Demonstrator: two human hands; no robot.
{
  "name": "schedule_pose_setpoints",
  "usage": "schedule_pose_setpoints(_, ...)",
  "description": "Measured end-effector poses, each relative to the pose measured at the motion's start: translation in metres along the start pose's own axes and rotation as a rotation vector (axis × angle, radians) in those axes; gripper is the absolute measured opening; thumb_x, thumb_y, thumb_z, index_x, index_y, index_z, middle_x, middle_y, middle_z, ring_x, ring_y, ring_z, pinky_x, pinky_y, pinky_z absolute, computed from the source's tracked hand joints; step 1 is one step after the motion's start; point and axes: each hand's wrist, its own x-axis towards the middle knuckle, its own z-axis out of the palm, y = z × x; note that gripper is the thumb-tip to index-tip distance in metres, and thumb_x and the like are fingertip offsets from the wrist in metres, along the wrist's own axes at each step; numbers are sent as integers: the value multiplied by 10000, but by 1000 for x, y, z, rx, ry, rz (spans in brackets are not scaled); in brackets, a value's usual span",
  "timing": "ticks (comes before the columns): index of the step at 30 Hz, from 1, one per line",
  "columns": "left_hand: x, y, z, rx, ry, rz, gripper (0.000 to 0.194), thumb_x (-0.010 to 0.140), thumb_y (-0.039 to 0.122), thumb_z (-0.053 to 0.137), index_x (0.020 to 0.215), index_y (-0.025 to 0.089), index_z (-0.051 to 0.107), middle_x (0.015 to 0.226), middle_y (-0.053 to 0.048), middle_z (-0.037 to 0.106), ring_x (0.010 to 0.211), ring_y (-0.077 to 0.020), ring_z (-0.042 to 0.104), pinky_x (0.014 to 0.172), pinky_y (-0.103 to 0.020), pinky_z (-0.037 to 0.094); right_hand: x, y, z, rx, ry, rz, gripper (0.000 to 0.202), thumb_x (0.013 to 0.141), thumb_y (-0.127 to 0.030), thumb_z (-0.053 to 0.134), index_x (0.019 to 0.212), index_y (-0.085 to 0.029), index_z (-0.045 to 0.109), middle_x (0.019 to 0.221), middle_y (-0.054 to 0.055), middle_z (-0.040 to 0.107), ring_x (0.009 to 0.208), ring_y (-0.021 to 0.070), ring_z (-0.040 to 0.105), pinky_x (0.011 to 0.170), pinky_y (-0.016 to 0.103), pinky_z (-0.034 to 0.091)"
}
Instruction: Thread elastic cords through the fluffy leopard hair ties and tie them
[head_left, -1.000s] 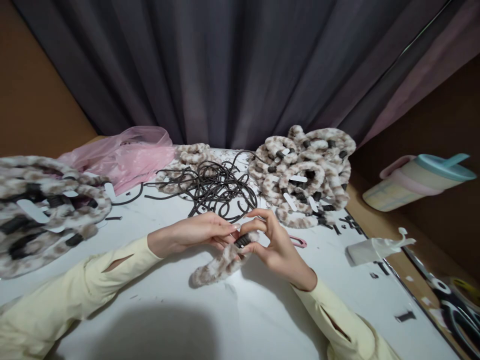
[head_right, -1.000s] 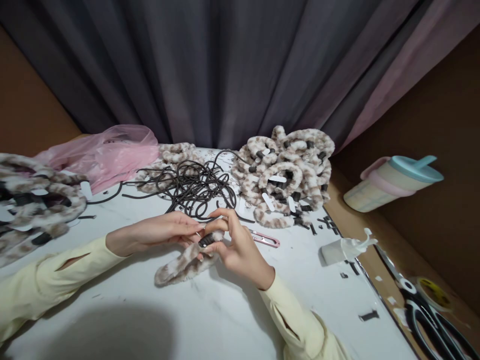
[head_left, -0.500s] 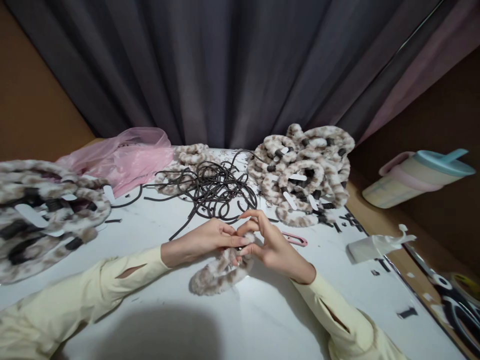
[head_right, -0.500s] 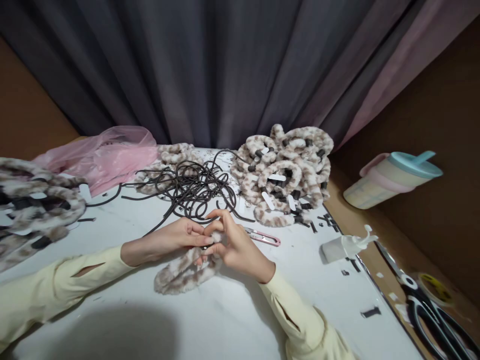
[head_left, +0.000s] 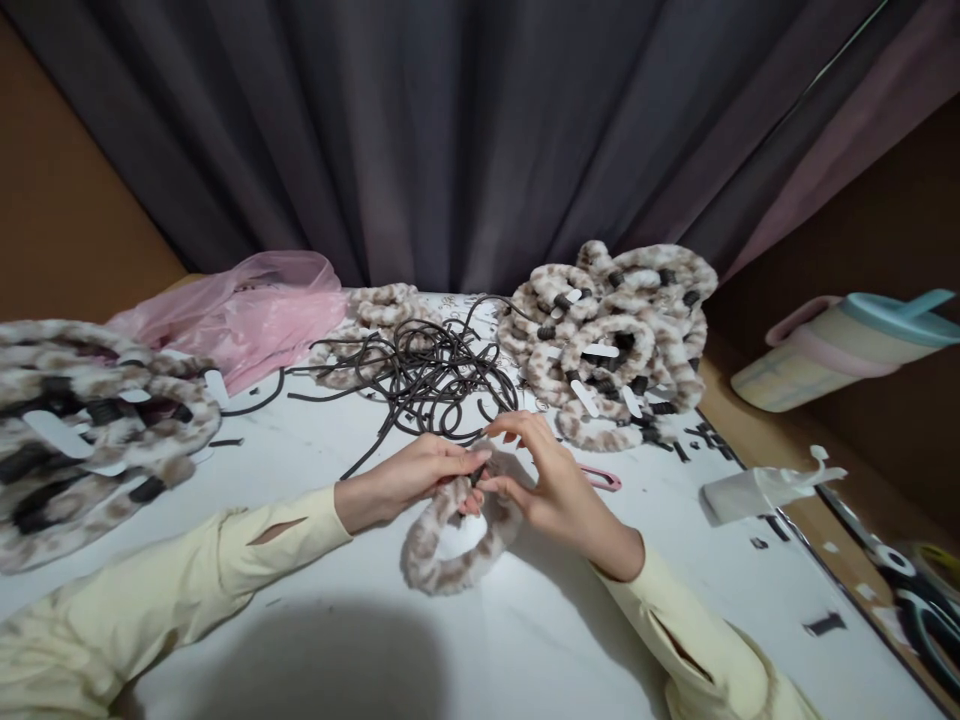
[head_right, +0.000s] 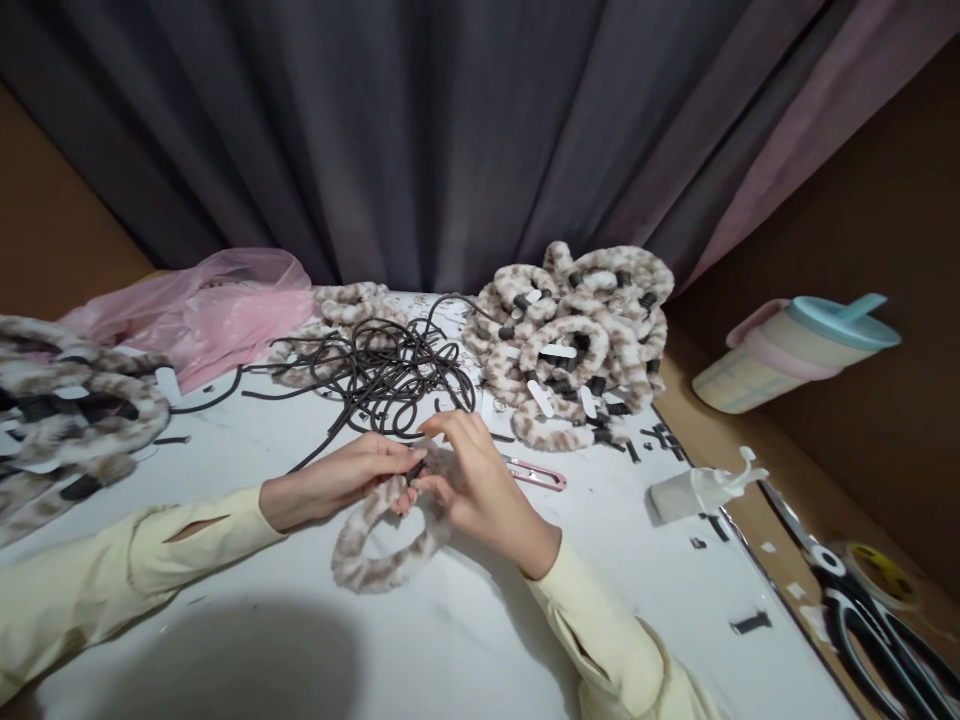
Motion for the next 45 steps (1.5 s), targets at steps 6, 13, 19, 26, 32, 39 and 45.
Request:
schedule_pose_setpoints(6, 4, -2, -1, -152, 149, 8, 374, 621, 443, 760, 733, 95, 679, 647, -43, 673, 564, -106, 598, 557, -197, 442, 0, -5, -2, -6, 31, 111, 129, 830, -255, 596, 749, -190, 519, 731, 25, 580, 711, 167, 537, 631, 271, 421)
schedule_pose_setpoints(13, -1, 6, 8, -107, 232, 74, 351, 654, 437, 736, 691, 94, 668, 619, -24, 636, 553, -90, 523, 529, -194, 366, -8, -20, 17, -157, 130, 191, 353, 872, -366, 510, 568, -189, 479, 500, -13, 492, 480, 114, 446, 492, 244, 313)
schedule_pose_setpoints(19, -12, 21, 20, -32, 243, 187, 349, 693, 436, 705, 662, 95, 634, 561, 13, 546, 498, -59, 428, 477, -177, 310, -13, -22, 32, 17, 9, 357, 377, 863, -283, 480, 497, -196, 452, 417, -30, 470, 393, 98, 402, 422, 235, 290)
schedule_pose_setpoints(26, -12, 23, 16, -194, 168, 70, 216, 743, 278, 697, 668, 88, 626, 596, -14, 584, 513, -70, 542, 524, -164, 460, -6, -3, 32, 75, -82, 226, 334, 887, -172, 397, 569, -196, 496, 470, -15, 528, 429, 120, 472, 451, 243, 371)
schedule_pose_setpoints(32, -3, 6, 6, -348, 214, 51, 117, 805, 171, 619, 722, 92, 644, 781, -59, 658, 740, -159, 668, 843, -309, 531, -9, 8, -23, -104, -281, 223, 228, 904, -239, 427, 867, -154, 636, 716, 55, 676, 568, 148, 606, 534, 252, 467)
schedule_pose_setpoints(39, -2, -2, -2, -372, 157, 4, 166, 756, 236, 691, 807, 87, 638, 844, -69, 655, 866, -226, 686, 933, -321, 491, -51, 43, -57, -767, -261, 74, 213, 873, -194, 455, 994, -149, 624, 960, 148, 624, 829, 241, 607, 644, 338, 509)
schedule_pose_setpoints(45, 1, -2, -1, -394, 153, -29, 209, 717, 242, 727, 781, 96, 592, 715, -51, 626, 894, -271, 682, 901, -352, 519, -60, 47, -42, -904, -232, -63, 259, 919, -135, 326, 968, -123, 580, 911, 164, 623, 813, 272, 598, 685, 393, 483)
